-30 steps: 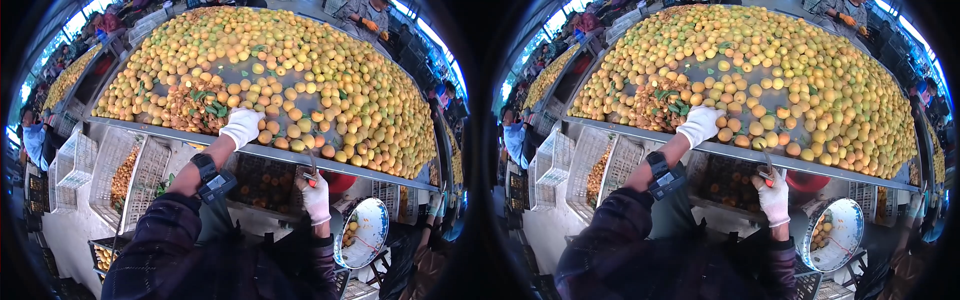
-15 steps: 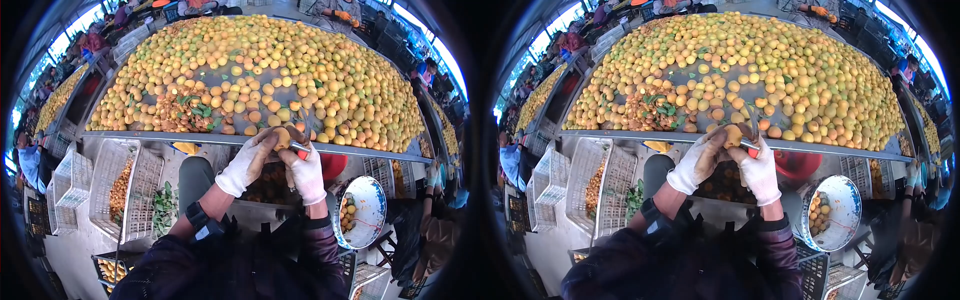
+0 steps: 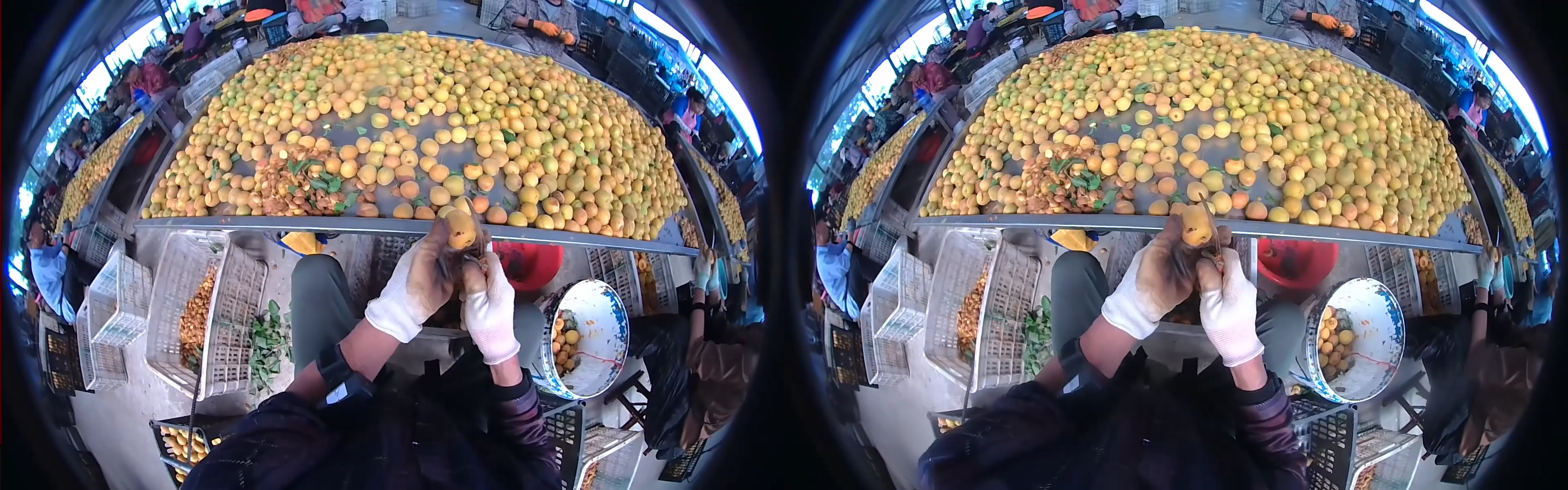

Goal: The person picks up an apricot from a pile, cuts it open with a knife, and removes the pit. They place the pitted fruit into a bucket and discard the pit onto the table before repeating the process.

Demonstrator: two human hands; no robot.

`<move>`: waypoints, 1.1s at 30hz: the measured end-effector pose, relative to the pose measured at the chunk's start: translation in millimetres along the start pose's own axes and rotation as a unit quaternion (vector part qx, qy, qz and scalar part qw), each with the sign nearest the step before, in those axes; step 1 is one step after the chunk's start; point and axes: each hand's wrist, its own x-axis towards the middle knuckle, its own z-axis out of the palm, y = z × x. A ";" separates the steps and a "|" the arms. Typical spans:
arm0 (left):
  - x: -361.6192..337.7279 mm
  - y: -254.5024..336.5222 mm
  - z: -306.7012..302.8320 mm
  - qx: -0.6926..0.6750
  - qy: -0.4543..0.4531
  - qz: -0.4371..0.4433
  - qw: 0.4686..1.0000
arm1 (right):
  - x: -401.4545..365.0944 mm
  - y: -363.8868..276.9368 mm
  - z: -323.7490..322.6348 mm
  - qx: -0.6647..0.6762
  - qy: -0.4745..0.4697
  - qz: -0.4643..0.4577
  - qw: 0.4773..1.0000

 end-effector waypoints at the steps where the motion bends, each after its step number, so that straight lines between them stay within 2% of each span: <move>1: -3.7 0.0 4.1 0.001 0.001 0.000 1.000 | -1.3 -3.8 -1.3 0.026 0.023 0.042 0.999; 2: -7.5 0.7 7.9 0.069 0.031 0.034 0.997 | -1.6 -5.6 -1.8 0.052 0.045 0.084 0.994; 3: -10.3 0.9 9.9 0.137 0.061 0.068 0.986 | 1.5 -2.9 -1.4 0.080 0.073 0.020 0.994; 4: -11.1 1.1 10.0 0.136 0.063 0.067 0.986 | 7.0 -7.8 -2.5 0.021 0.096 -0.040 0.994; 6: -11.4 0.3 11.3 0.236 0.052 0.049 0.969 | 15.6 -4.9 -5.3 -0.011 0.051 -0.032 0.998; 7: -14.0 -3.3 16.6 0.253 0.058 0.078 0.963 | 16.9 -5.5 -8.2 -0.013 0.054 -0.031 0.998; 8: -12.3 -3.3 17.0 0.250 0.055 0.077 0.964 | 19.1 -7.8 -12.4 0.128 0.051 0.063 0.988; 9: -12.4 -2.2 16.2 0.259 0.043 0.105 0.959 | 20.3 -11.5 -16.8 0.266 0.045 0.157 0.950; 10: -13.2 -1.4 14.9 0.269 0.033 0.131 0.954 | 20.3 -21.4 -26.5 0.369 -0.028 0.184 0.910; 11: -11.8 -1.2 10.8 0.334 0.017 0.142 0.932 | 19.7 -16.7 -23.9 0.444 -0.050 0.190 0.874; 12: -11.2 -1.9 10.2 0.334 0.018 0.142 0.931 | 19.7 -9.3 -18.9 0.516 -0.071 0.193 0.831; 14: -10.1 -2.5 12.6 0.193 -0.046 0.052 0.979 | 15.4 1.2 -4.2 0.495 -0.093 0.178 0.845; 15: -8.2 -0.2 7.0 0.161 -0.060 0.039 0.984 | 15.9 0.4 -4.4 0.447 -0.081 0.172 0.874; 16: -5.5 -0.1 2.5 0.161 -0.057 0.042 0.984 | 15.4 -5.0 -7.2 0.447 -0.086 0.173 0.873; 18: -2.2 0.7 0.5 0.084 0.011 0.078 0.993 | 11.5 -24.2 -15.0 0.227 -0.022 0.186 0.956; 20: -4.5 3.9 1.5 0.047 0.013 0.080 0.996 | 7.8 -18.8 -19.1 0.212 -0.027 0.182 0.960; 22: -3.0 -2.2 -7.7 0.038 0.017 0.063 0.997 | 1.3 -5.7 -17.0 0.058 0.001 0.050 0.997; 23: -3.0 -4.3 -7.3 0.036 0.016 0.061 0.997 | 1.5 -13.2 -19.1 -0.044 -0.021 0.000 0.999; 26: -3.2 -8.8 -3.2 0.025 -0.027 0.034 0.999 | 0.7 -12.6 -12.1 -0.095 0.003 -0.050 0.994; 31: -6.6 -15.3 -0.4 0.042 0.032 0.032 0.998 | -0.2 -8.2 -8.2 -0.109 0.002 -0.048 0.993; 33: -11.0 -15.3 4.2 0.046 0.027 0.029 0.998 | -1.3 -8.5 -7.6 -0.116 0.007 -0.053 0.992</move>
